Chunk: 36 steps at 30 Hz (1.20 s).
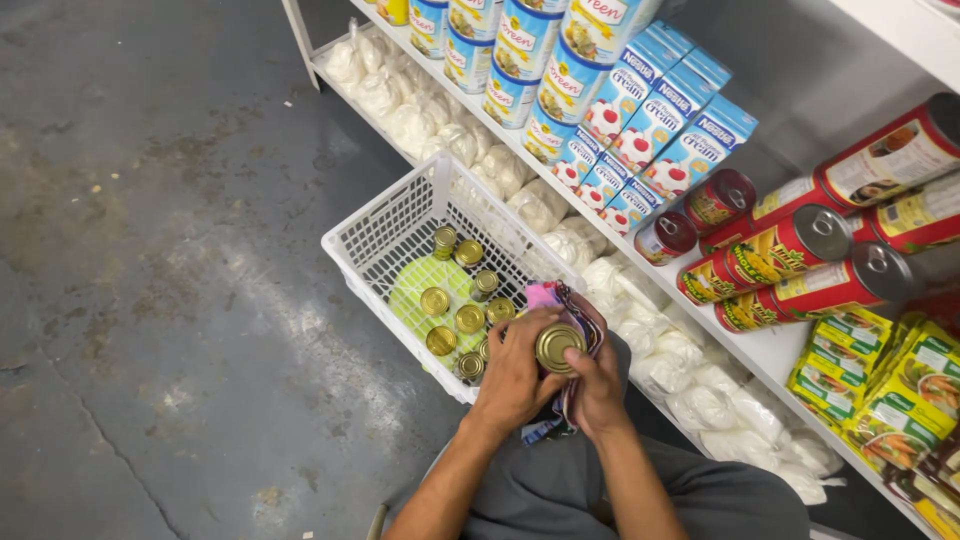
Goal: Wiping canned goods with a cloth and placing them on a grocery store shelf.
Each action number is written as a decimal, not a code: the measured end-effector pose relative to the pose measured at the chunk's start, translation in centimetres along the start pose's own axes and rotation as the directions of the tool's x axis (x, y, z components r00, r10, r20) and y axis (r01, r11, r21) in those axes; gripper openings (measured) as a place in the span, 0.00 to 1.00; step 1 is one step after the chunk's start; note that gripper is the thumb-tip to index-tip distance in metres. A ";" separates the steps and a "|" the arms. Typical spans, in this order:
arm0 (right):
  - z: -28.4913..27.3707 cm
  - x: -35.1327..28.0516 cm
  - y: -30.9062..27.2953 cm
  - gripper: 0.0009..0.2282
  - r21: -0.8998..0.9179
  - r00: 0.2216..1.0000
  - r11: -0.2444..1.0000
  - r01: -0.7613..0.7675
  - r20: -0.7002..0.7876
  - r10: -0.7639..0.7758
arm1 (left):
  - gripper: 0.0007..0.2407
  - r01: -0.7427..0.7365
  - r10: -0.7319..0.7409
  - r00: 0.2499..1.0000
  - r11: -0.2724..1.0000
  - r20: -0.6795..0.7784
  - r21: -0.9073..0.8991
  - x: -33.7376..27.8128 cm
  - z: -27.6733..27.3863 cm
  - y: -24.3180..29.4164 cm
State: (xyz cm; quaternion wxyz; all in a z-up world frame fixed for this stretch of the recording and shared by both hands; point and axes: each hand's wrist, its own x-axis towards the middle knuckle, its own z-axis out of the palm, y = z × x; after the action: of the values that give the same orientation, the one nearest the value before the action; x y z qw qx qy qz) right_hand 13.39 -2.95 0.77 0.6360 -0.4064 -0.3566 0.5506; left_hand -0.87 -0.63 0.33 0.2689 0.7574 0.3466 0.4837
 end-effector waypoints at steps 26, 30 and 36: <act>1.4 -1.6 3.8 0.25 -0.710 0.894 0.553 0.436 0.273 -0.354 | 0.32 0.223 -0.884 0.437 -0.072 0.165 -0.972 -0.3 2.2 -2.2; -0.6 -1.5 7.1 0.22 -0.748 0.910 0.579 0.323 0.079 -0.406 | 0.36 0.231 -0.783 0.622 0.190 -0.005 -0.954 -1.0 2.6 -3.1; -3.7 0.2 8.6 0.15 -0.638 0.962 0.769 0.042 -0.181 -0.203 | 0.23 0.305 -0.445 0.869 0.827 -0.218 -0.472 -1.1 3.9 -0.6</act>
State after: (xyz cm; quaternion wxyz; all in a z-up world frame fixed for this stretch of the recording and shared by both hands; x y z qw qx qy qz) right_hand 13.24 -2.66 -8.59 0.5369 -0.6342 -0.4662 0.3037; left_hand 2.19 -1.40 -2.26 0.4578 0.5083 0.4157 0.5994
